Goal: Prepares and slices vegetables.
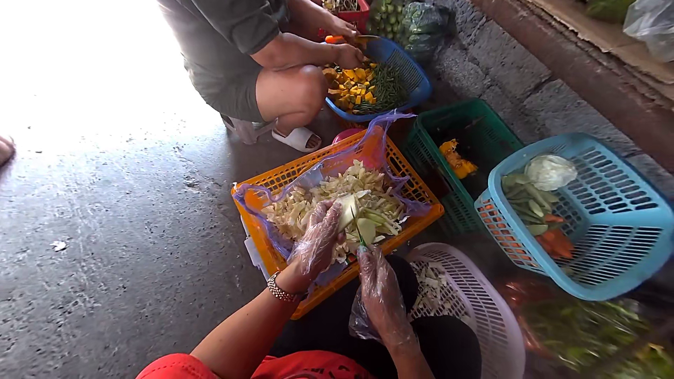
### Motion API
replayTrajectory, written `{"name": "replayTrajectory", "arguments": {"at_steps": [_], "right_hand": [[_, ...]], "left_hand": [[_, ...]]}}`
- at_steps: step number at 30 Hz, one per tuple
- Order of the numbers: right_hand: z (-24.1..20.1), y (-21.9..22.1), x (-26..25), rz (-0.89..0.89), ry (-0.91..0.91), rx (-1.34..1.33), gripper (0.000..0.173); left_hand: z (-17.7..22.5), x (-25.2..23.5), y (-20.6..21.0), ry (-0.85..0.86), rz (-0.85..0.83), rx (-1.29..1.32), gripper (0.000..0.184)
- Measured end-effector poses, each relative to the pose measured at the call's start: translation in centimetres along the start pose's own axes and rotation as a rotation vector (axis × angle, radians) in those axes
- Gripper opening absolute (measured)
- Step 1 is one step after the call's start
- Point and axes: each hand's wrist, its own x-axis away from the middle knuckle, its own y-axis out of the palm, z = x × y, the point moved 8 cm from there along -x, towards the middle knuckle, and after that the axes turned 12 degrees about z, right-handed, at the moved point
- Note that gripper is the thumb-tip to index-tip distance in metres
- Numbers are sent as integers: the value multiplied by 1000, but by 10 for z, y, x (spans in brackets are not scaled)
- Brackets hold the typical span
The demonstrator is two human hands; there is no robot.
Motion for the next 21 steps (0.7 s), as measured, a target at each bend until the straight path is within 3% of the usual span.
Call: {"name": "replayTrajectory", "arguments": {"at_steps": [6,11,14,21], "right_hand": [[0,4,-7,14,21,60,39],[23,26,-34,-234,263,45,41],[33,28,-37,-232,314,-38,39],[1,4,4,-45,12,-54,40]], "left_hand": [[1,6,2,-25,-20,31,13],[3,21,8,-53,-44,0,14],[5,18,5,-18,11,-66,16],[-3,0,-6,-3,75,-111,16]]}}
